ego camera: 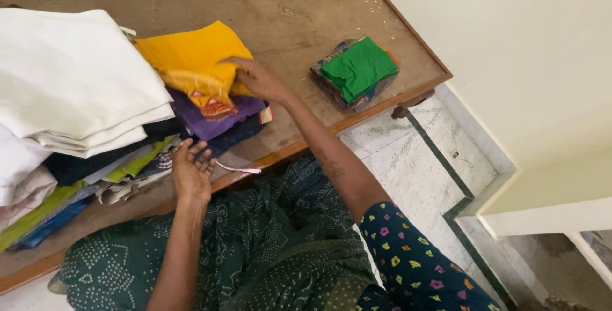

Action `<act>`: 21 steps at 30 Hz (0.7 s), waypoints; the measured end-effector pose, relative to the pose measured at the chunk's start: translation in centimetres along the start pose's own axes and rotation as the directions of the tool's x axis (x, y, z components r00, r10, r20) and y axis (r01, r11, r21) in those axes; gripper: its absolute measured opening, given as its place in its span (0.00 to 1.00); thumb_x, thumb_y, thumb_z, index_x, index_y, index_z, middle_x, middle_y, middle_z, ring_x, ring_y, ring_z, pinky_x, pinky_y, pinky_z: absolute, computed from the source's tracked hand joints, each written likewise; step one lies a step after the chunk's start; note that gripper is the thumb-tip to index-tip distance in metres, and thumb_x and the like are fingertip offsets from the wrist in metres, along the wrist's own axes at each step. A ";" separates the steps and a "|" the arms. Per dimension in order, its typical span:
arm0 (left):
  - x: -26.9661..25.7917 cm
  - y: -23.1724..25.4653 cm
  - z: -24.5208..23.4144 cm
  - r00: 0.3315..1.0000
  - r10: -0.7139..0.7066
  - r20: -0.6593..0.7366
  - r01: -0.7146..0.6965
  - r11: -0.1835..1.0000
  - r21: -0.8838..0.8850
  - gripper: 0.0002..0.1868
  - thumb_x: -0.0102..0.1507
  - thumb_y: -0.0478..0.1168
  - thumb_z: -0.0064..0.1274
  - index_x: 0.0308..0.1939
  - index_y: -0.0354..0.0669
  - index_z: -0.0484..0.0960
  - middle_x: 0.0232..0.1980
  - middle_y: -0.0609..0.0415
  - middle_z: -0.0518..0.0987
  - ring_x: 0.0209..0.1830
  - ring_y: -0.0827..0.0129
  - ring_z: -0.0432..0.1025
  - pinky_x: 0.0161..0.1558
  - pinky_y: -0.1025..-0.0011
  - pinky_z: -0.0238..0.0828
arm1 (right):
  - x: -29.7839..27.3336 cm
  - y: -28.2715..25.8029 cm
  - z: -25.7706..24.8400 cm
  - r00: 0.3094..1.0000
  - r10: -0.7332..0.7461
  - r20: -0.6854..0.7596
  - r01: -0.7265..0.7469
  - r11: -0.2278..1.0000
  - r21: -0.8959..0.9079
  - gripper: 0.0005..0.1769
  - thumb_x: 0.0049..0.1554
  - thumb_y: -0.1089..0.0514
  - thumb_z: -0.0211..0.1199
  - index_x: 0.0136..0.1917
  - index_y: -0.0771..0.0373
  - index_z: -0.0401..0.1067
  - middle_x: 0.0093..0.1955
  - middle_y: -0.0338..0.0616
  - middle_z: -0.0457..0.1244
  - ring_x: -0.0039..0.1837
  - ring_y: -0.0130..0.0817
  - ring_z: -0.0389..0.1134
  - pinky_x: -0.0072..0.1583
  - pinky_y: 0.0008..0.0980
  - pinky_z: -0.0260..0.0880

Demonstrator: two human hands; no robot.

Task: The person sorts various items of clothing and fabrics into separate piles on a large wooden surface by hand, handling a green cloth, a purple patterned fabric, several colored sarees, and various shirts and pieces of laundry one at a time.

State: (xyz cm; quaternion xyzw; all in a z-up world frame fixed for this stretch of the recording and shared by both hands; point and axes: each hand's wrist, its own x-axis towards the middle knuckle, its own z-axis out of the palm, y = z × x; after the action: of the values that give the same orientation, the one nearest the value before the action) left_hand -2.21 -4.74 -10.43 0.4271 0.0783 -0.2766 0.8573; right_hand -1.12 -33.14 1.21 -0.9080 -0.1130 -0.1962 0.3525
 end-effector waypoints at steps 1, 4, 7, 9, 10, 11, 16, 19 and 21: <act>-0.1 0.0 0.1 1.000 -0.019 -0.005 0.019 1.000 -0.003 0.16 0.70 0.55 0.44 0.56 0.53 0.71 0.46 0.61 0.79 0.42 0.73 0.71 0.43 0.68 0.71 | 1.0 -0.1 -1.0 1.000 -0.003 0.001 0.003 1.000 -0.001 0.26 0.60 0.68 0.51 0.70 0.55 0.69 0.65 0.47 0.69 0.66 0.41 0.71 0.67 0.32 0.68; -0.1 0.0 0.3 0.999 -0.032 0.009 0.032 0.999 -0.012 0.17 0.71 0.55 0.43 0.56 0.52 0.72 0.46 0.61 0.79 0.42 0.73 0.71 0.44 0.69 0.71 | 2.6 -1.9 -2.5 0.999 -0.037 0.000 0.036 0.984 0.175 0.18 0.69 0.65 0.50 0.70 0.62 0.67 0.66 0.50 0.69 0.68 0.39 0.69 0.71 0.37 0.66; -0.1 0.0 0.6 0.999 -0.022 0.032 0.023 0.999 -0.026 0.18 0.71 0.55 0.42 0.57 0.52 0.73 0.46 0.60 0.79 0.42 0.73 0.71 0.44 0.69 0.70 | 1.4 -4.9 -1.1 0.965 0.209 0.155 -0.209 0.978 -0.019 0.23 0.63 0.59 0.56 0.71 0.61 0.67 0.61 0.49 0.69 0.60 0.38 0.71 0.63 0.32 0.70; -0.3 0.0 0.6 0.999 -0.011 0.033 0.013 0.999 -0.039 0.18 0.70 0.55 0.42 0.57 0.52 0.73 0.46 0.60 0.79 0.42 0.73 0.71 0.43 0.69 0.70 | -0.3 -6.0 0.2 0.922 0.114 0.371 -0.101 0.993 -0.053 0.26 0.60 0.55 0.63 0.70 0.62 0.68 0.65 0.53 0.65 0.65 0.46 0.67 0.67 0.37 0.65; -0.4 0.1 0.8 1.000 -0.027 0.006 0.027 0.999 -0.029 0.17 0.70 0.55 0.43 0.56 0.52 0.73 0.46 0.60 0.78 0.42 0.73 0.71 0.43 0.69 0.70 | -0.8 -5.9 0.7 0.868 -0.082 0.490 0.092 0.996 0.005 0.29 0.58 0.53 0.69 0.69 0.64 0.68 0.70 0.56 0.62 0.71 0.51 0.62 0.71 0.41 0.59; -0.5 0.2 1.0 0.999 -0.042 -0.020 0.042 0.999 -0.019 0.17 0.70 0.54 0.43 0.56 0.52 0.72 0.45 0.61 0.77 0.42 0.74 0.71 0.43 0.69 0.70 | -1.2 -5.5 1.3 0.866 -0.091 0.491 0.104 0.995 0.002 0.29 0.58 0.53 0.69 0.69 0.64 0.68 0.70 0.56 0.62 0.71 0.51 0.62 0.71 0.41 0.59; -0.8 0.9 1.0 0.999 -0.030 -0.036 0.029 0.998 -0.048 0.15 0.70 0.53 0.44 0.56 0.53 0.72 0.46 0.60 0.76 0.44 0.73 0.70 0.44 0.68 0.69 | -4.4 0.3 2.7 0.977 0.204 -0.068 -0.211 0.969 -0.129 0.29 0.58 0.52 0.67 0.70 0.62 0.68 0.72 0.57 0.63 0.74 0.53 0.64 0.74 0.41 0.62; -0.7 0.8 0.8 0.997 0.017 -0.077 -0.018 1.000 -0.006 0.16 0.68 0.50 0.46 0.58 0.53 0.70 0.52 0.60 0.73 0.49 0.72 0.68 0.47 0.65 0.67 | -7.0 4.9 2.7 0.805 0.441 -0.397 -0.521 0.846 -0.116 0.42 0.57 0.49 0.71 0.75 0.69 0.57 0.71 0.65 0.58 0.72 0.57 0.60 0.69 0.45 0.63; -0.3 0.7 0.8 0.993 0.074 -0.095 -0.071 0.997 0.033 0.18 0.68 0.47 0.49 0.60 0.53 0.67 0.56 0.61 0.70 0.53 0.72 0.66 0.48 0.64 0.66 | -9.4 6.5 4.5 0.734 0.532 -0.422 -0.565 0.823 0.056 0.43 0.56 0.49 0.72 0.75 0.69 0.56 0.66 0.62 0.61 0.66 0.51 0.65 0.63 0.43 0.68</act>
State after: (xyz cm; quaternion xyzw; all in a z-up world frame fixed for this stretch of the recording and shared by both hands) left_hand -2.16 -4.87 -9.30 0.4550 0.0997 -0.2258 0.8556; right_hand -6.06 -35.39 -9.80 -0.8493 0.2457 -0.2780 0.3755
